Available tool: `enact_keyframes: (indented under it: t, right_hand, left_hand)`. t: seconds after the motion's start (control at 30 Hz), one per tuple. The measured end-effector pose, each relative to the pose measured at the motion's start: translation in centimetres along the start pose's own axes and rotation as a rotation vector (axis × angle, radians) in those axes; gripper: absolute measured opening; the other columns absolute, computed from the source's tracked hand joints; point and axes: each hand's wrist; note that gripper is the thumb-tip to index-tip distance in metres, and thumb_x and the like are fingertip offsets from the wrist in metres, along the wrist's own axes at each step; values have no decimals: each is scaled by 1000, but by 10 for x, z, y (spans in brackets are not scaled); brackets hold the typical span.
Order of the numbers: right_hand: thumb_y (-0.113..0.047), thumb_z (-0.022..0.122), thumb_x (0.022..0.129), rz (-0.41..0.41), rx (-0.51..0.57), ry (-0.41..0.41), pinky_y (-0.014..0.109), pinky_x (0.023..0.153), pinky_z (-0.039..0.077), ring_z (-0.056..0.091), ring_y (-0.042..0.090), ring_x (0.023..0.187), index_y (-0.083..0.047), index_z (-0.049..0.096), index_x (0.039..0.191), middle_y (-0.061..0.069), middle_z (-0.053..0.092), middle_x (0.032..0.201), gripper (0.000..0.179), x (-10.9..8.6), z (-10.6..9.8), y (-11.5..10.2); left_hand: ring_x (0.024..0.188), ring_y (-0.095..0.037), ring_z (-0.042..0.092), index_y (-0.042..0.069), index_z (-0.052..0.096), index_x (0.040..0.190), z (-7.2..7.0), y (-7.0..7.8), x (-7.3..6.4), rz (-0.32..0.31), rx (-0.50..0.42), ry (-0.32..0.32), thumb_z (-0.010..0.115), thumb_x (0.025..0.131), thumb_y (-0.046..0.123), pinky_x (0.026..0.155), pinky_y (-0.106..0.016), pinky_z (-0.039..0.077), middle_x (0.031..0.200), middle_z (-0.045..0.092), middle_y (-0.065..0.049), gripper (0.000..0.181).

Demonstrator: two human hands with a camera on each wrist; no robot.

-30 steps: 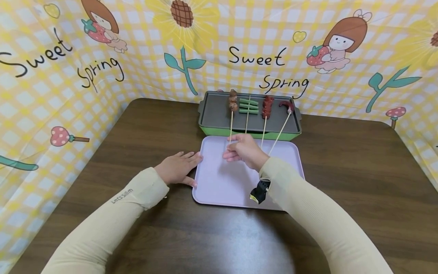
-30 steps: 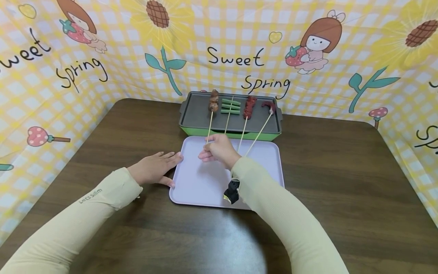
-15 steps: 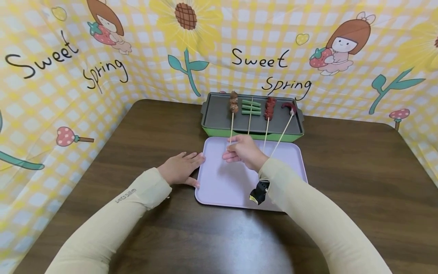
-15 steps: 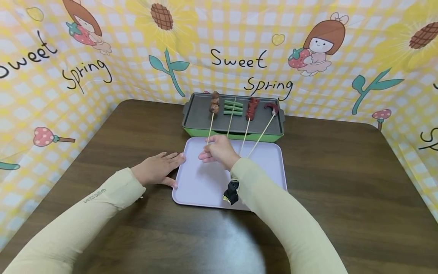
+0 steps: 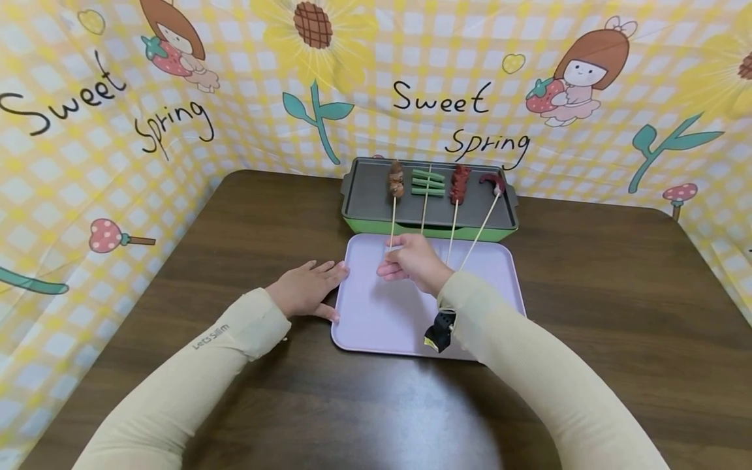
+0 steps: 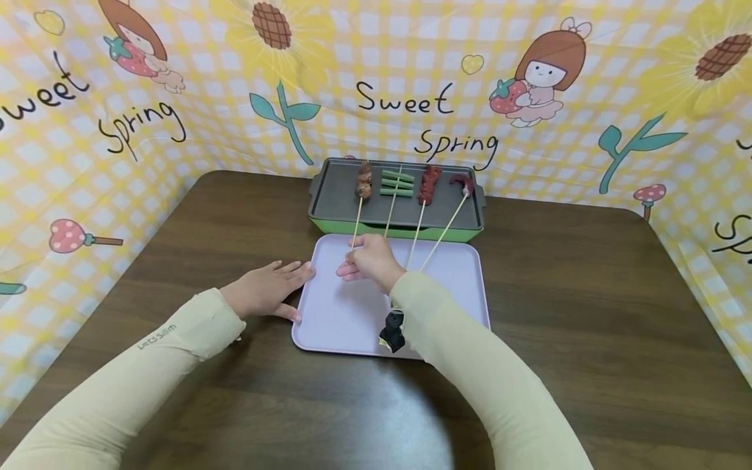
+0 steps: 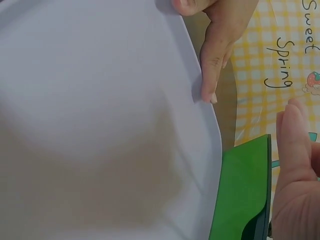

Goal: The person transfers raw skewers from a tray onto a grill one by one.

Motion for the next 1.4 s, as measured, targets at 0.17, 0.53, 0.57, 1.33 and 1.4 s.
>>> enact_keyframes:
  t: [0.17, 0.53, 0.57, 1.33, 1.4]
  right_hand:
    - [7, 45, 95, 5, -12, 11, 24, 55, 55, 62, 10, 52, 12, 41, 135, 8, 62, 63, 41, 0, 3, 0]
    - [8, 44, 94, 12, -26, 33, 25, 55, 55, 61, 9, 50, 13, 40, 136, 8, 60, 62, 42, 2, 9, 0]
    - [8, 44, 94, 11, -28, 34, 24, 55, 55, 61, 9, 50, 13, 40, 136, 8, 60, 62, 42, 1, 9, 0]
    - [3, 48, 96, 2, -171, 82, 29, 55, 56, 58, 9, 46, 11, 36, 140, 10, 61, 65, 47, -3, 14, -5]
    - [3, 47, 96, -1, -181, 81, 28, 54, 56, 58, 9, 46, 12, 35, 140, 11, 62, 66, 47, -3, 13, -6]
  left_hand:
    - [140, -35, 26, -4, 32, 147, 1, -1, -1, 0, 5, 7, 64, 85, 50, 112, -53, 21, 152, 30, -19, 88]
    - [140, -34, 27, -4, 32, 147, 3, -1, -2, 5, 14, 15, 63, 85, 50, 112, -52, 21, 152, 30, -19, 87]
    - [140, -34, 28, -4, 32, 147, 3, -2, -3, 4, 14, 15, 63, 85, 50, 112, -52, 21, 152, 30, -19, 87]
    - [140, -34, 28, -4, 32, 147, 4, -3, -1, 16, -1, 22, 63, 86, 50, 111, -52, 22, 152, 29, -19, 87]
    - [140, -34, 28, -4, 32, 146, 4, -3, -1, 22, 1, 24, 62, 86, 50, 111, -52, 22, 152, 29, -20, 87]
Point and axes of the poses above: each hand's wrist, its own x-axis towards the middle knuckle, its own z-axis out of the palm, y = z × x
